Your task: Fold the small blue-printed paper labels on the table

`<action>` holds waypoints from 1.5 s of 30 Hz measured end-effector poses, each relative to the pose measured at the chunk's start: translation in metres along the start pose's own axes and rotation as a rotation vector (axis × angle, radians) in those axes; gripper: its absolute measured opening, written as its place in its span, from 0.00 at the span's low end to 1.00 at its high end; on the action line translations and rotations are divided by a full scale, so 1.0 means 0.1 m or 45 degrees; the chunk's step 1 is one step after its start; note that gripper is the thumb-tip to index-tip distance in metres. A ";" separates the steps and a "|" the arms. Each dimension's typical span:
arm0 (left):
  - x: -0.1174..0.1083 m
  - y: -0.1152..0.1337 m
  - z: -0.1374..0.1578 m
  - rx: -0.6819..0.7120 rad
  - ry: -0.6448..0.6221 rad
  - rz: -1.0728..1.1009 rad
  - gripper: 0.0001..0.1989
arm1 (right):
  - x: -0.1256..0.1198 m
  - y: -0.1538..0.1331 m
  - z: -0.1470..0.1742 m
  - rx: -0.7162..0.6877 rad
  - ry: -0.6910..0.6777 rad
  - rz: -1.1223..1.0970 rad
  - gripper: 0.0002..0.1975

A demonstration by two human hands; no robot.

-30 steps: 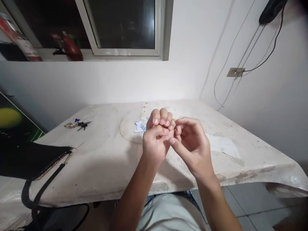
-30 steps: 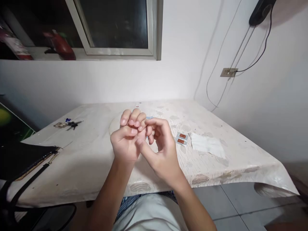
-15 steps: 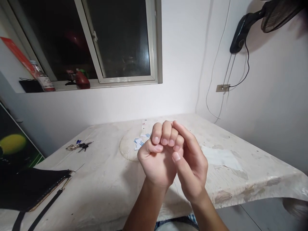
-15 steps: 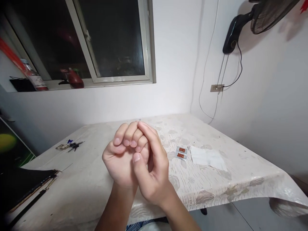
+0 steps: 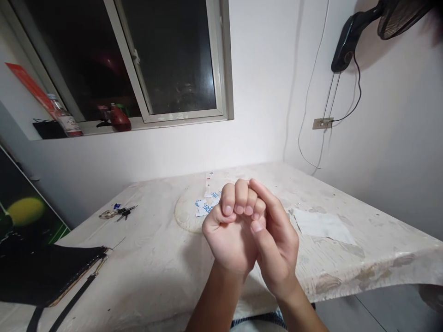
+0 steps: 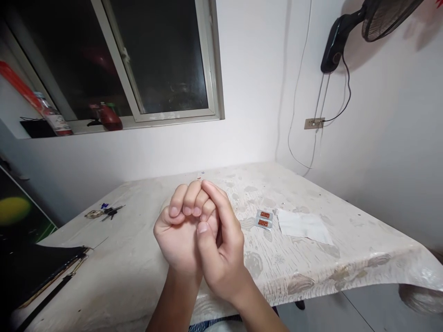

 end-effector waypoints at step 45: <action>0.09 0.19 0.21 0.204 -0.467 -0.275 0.10 | 0.33 0.32 0.47 0.866 -0.513 -0.590 0.12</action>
Point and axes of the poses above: each hand's wrist, its own z-axis away from the middle knuckle, its own x-axis out of the palm, y = z × x, the point moved 10 cm from there along -z, towards the middle knuckle, and after that the axes turned 8 degrees about z, right-handed, at the moved point
